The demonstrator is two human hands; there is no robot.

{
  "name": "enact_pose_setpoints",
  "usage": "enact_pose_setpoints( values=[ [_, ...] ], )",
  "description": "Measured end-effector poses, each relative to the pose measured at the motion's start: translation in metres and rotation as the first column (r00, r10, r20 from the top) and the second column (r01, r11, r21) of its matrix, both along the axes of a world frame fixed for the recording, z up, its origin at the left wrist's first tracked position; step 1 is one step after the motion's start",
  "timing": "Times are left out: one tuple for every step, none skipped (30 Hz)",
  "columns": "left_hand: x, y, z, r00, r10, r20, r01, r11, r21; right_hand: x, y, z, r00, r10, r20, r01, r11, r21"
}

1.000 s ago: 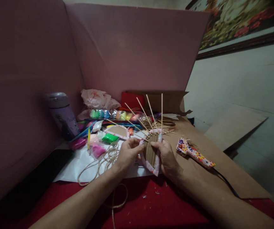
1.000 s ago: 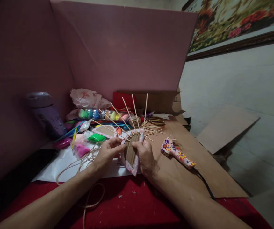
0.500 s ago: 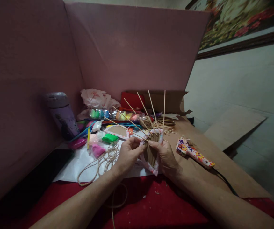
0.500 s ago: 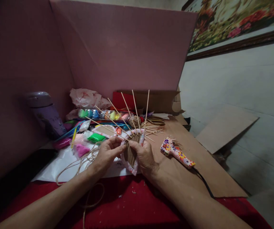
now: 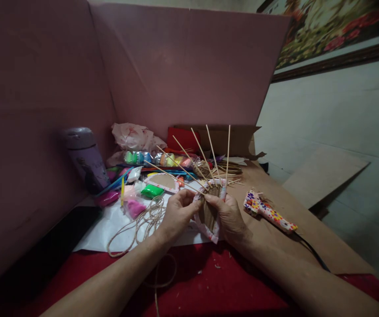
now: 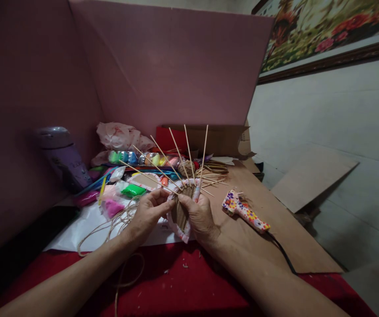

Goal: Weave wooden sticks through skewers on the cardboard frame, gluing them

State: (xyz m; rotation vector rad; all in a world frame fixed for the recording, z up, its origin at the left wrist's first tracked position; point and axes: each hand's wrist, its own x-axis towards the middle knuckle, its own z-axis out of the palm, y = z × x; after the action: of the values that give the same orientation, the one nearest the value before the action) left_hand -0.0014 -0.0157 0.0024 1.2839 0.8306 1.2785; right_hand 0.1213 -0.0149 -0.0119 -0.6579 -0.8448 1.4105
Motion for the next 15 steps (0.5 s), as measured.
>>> enact_pose_setpoints(
  values=[
    [0.0002,0.0000,0.0002,1.000,0.002,0.004,-0.002,1.000,-0.002,0.0000,-0.0002,0.0004,1.000,-0.002,0.001,0.002,1.000,0.002],
    [0.0003,-0.0001,0.0004,1.000,0.003,0.008,-0.003,1.000,-0.003,-0.0001,-0.0005,0.0008,1.000,-0.006,0.005,0.006,1.000,0.003],
    [0.0004,-0.0001,0.0006,1.000,0.001,0.011,-0.001,1.000,-0.004,-0.0001,-0.0008,0.0013,1.000,-0.009,0.010,0.009,1.000,0.003],
    [0.0005,-0.0001,0.0008,1.000,0.000,0.015,0.000,1.000,-0.006,-0.0002,-0.0011,0.0017,1.000,-0.014,0.016,0.014,1.000,0.002],
    [0.0006,0.0000,0.0008,1.000,-0.002,0.017,0.002,1.000,-0.008,-0.0002,-0.0012,0.0020,1.000,-0.018,0.020,0.018,1.000,0.002],
    [0.0006,0.0001,0.0007,1.000,-0.003,0.019,0.003,1.000,-0.010,-0.0002,-0.0013,0.0021,0.999,-0.021,0.024,0.021,1.000,0.001],
    [0.0007,0.0002,0.0005,1.000,-0.002,0.020,0.002,1.000,-0.013,-0.0001,-0.0012,0.0019,0.999,-0.021,0.027,0.021,1.000,0.001],
    [0.0007,0.0004,0.0002,1.000,0.000,0.021,0.000,1.000,-0.014,0.0000,-0.0011,0.0017,0.999,-0.021,0.029,0.021,1.000,0.001],
    [0.0007,0.0005,-0.0001,1.000,0.002,0.022,-0.002,1.000,-0.014,0.0001,-0.0008,0.0013,0.999,-0.021,0.032,0.021,1.000,0.002],
    [0.0007,0.0006,-0.0003,1.000,0.003,0.021,-0.003,1.000,-0.013,0.0002,-0.0005,0.0009,0.999,-0.022,0.034,0.022,1.000,0.006],
    [0.0007,0.0006,-0.0005,1.000,0.003,0.021,-0.003,1.000,-0.011,0.0003,-0.0002,0.0004,0.999,-0.022,0.036,0.021,1.000,0.011],
    [0.0007,0.0006,-0.0006,1.000,0.003,0.020,-0.002,1.000,-0.009,0.0003,0.0000,0.0001,0.999,-0.021,0.037,0.021,1.000,0.016],
    [0.0006,0.0005,-0.0006,1.000,0.003,0.019,-0.003,1.000,-0.009,0.0004,0.0002,-0.0002,0.999,-0.020,0.037,0.019,1.000,0.018],
    [0.0005,0.0004,-0.0006,1.000,0.004,0.018,-0.004,1.000,-0.009,0.0004,0.0003,-0.0003,0.999,-0.015,0.035,0.014,1.000,0.018],
    [0.0005,0.0003,-0.0004,1.000,0.006,0.016,-0.006,1.000,-0.009,0.0004,0.0003,-0.0003,0.999,-0.010,0.031,0.009,1.000,0.015]
  ],
)
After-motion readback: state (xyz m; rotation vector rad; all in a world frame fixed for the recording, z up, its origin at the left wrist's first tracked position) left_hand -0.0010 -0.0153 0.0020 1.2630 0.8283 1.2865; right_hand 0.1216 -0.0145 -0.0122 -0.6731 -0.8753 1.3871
